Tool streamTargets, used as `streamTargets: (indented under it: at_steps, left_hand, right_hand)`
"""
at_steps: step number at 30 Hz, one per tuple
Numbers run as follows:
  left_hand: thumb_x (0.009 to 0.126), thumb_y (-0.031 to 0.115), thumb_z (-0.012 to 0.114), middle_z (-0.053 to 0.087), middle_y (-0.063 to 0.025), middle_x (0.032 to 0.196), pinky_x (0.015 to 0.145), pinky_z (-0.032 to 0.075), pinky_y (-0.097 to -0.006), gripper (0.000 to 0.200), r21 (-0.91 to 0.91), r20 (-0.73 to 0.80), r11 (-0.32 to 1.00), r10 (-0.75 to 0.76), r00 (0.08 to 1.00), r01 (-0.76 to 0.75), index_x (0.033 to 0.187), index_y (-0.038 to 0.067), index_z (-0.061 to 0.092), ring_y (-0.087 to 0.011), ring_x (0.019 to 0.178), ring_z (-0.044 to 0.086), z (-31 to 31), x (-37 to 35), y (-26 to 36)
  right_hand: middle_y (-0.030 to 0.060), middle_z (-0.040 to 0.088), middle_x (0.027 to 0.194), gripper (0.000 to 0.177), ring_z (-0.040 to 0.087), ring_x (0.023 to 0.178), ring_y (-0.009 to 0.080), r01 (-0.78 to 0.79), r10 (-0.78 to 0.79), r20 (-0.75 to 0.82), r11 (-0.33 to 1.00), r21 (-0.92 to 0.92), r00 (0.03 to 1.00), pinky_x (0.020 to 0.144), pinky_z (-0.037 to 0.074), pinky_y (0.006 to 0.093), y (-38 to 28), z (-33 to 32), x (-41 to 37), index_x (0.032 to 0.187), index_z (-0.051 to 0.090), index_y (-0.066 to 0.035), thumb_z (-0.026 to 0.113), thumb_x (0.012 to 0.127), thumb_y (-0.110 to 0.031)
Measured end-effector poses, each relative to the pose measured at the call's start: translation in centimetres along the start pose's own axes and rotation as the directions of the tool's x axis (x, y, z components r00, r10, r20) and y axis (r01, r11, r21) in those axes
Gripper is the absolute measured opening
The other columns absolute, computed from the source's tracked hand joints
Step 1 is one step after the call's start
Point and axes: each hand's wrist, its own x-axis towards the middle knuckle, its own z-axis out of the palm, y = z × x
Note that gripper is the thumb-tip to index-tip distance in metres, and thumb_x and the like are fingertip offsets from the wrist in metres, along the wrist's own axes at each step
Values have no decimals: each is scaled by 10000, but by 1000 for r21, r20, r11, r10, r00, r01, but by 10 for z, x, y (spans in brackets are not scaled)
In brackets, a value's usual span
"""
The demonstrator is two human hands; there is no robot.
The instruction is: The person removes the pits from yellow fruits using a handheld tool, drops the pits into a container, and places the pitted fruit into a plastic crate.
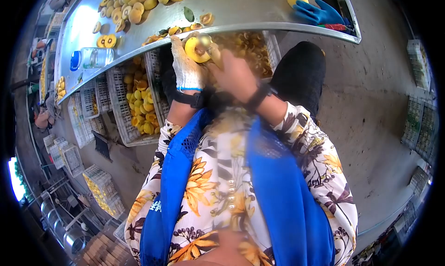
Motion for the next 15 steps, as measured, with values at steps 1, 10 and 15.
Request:
streamTargets:
  at_steps: [1, 10, 15]
  left_hand:
    - [950, 493, 369, 587, -139, 1017, 771, 515, -382, 504, 19, 2, 1000, -5, 1000, 5, 1063, 30, 532, -261, 846, 589, 0, -2, 1]
    - [944, 532, 324, 604, -173, 806, 594, 509, -337, 564, 164, 72, 985, 47, 996, -59, 939, 12, 540, -258, 665, 596, 3, -6, -2]
    - [936, 520, 366, 601, -157, 695, 492, 477, -285, 571, 279, 128, 945, -214, 968, 172, 889, -14, 563, -232, 527, 571, 6, -6, 22]
  right_hand:
    - [255, 596, 736, 337, 586, 734, 429, 16, -15, 10, 994, -106, 1000, 638, 466, 451, 1, 0, -2, 895, 489, 19, 618, 833, -286]
    - [278, 574, 687, 292, 575, 686, 444, 76, -61, 93, 984, -161, 994, 614, 449, 501, 3, 1, -8, 890, 437, 35, 586, 840, -211]
    - [284, 572, 695, 262, 573, 702, 451, 101, -65, 204, 980, -173, 977, 611, 449, 492, 7, 4, -11, 878, 440, 39, 571, 838, -184]
